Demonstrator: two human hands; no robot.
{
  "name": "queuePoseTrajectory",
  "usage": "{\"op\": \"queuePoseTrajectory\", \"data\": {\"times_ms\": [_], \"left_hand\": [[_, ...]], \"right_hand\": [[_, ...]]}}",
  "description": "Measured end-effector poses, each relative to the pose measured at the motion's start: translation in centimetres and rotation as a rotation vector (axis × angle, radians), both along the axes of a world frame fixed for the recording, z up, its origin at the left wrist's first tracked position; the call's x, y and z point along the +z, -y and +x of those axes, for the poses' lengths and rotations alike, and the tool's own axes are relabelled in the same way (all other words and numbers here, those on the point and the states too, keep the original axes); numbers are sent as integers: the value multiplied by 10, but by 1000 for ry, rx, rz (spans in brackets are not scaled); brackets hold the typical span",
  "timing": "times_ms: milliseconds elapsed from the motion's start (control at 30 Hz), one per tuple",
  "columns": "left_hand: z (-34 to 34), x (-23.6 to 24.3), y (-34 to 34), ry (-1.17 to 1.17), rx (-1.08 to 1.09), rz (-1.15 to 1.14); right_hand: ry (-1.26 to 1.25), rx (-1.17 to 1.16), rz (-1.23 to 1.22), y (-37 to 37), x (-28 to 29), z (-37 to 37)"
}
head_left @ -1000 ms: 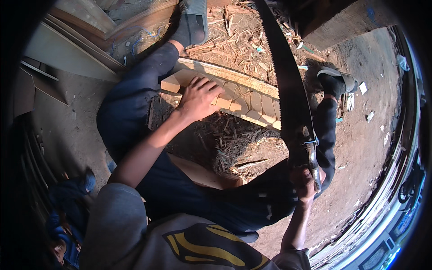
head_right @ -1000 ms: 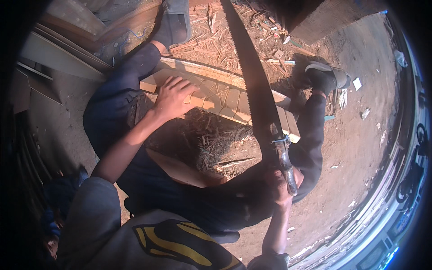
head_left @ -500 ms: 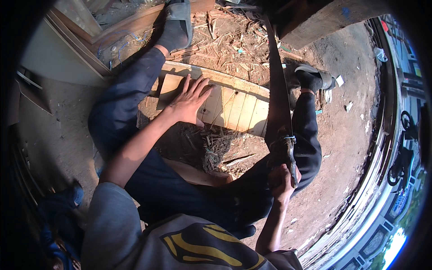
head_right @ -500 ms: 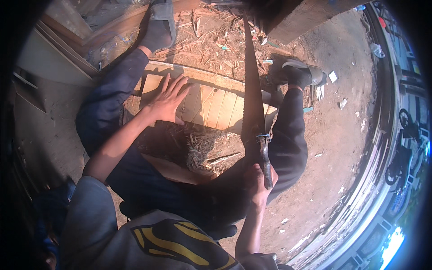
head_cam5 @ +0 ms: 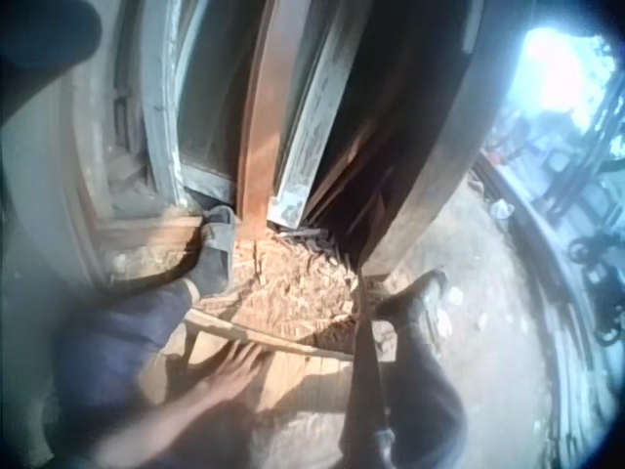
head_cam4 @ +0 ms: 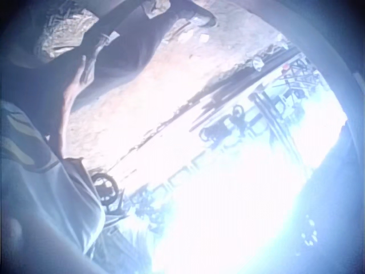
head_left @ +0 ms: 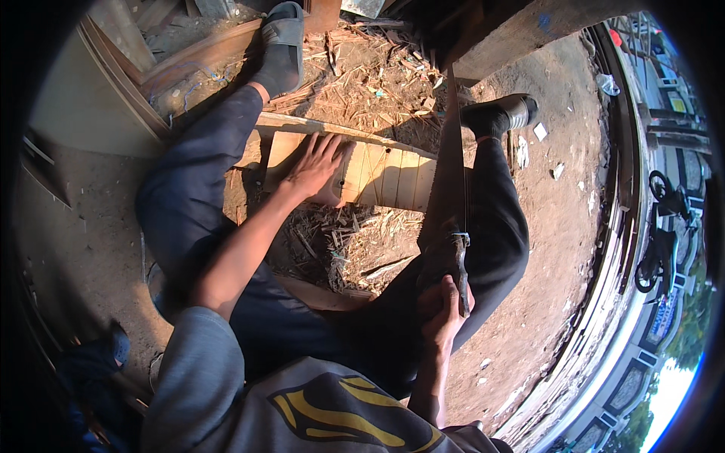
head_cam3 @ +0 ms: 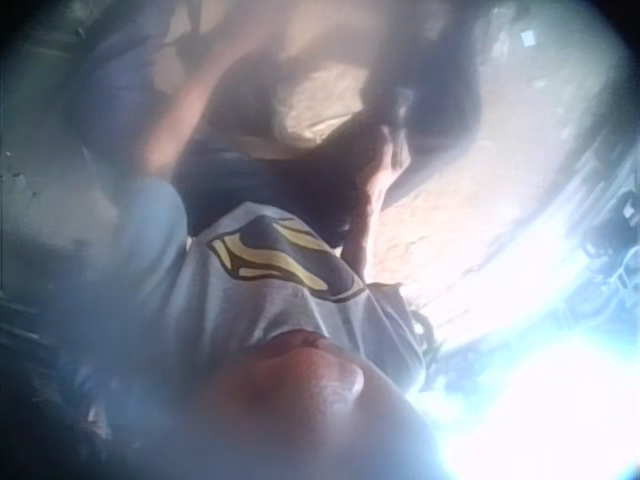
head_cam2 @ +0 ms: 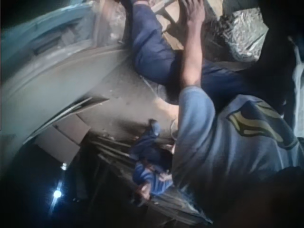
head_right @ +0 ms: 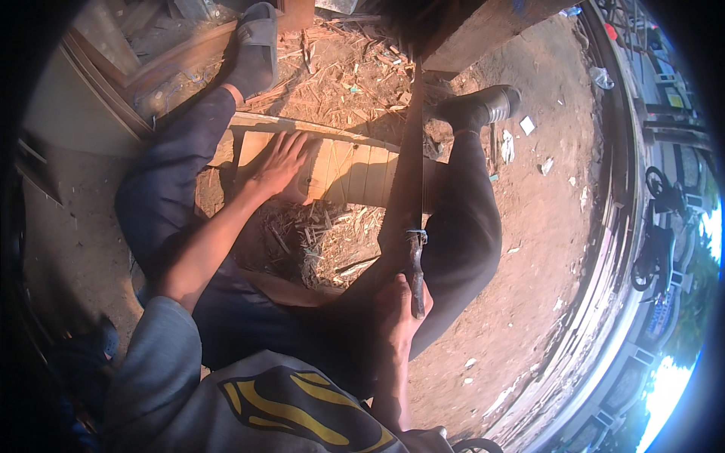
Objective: The person sits on the ground and uses a hand saw to cut a rectangular wooden block placed between their legs. They hold the wood with one hand and saw with the other, producing sawdust as they progress through the cut.
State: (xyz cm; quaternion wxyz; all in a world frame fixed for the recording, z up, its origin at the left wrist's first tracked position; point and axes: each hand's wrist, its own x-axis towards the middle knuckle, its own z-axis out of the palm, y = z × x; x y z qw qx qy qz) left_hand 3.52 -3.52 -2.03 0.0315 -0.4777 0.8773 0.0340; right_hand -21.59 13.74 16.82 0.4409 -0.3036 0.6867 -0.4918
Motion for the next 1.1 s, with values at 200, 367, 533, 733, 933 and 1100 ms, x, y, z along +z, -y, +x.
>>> {"op": "queuePoseTrajectory", "data": {"times_ms": [200,367,533,733,933,1100], "left_hand": [[-16,28,-7,-61,259,292],[-24,24,-8,-78,308,341],[-28,22,-3,-272,347,475],[-26,6,-15,-516,468,310],[-26,5,-14,22,320,283],[0,-35,-20,193,170,149]], "right_hand": [[21,36,1,-9,-2,16],[156,143,96,-2,-23,27],[47,213,157,5,-52,33],[67,297,188,5,-62,35],[15,257,173,1,-53,28],[69,237,155,4,-30,37]]}}
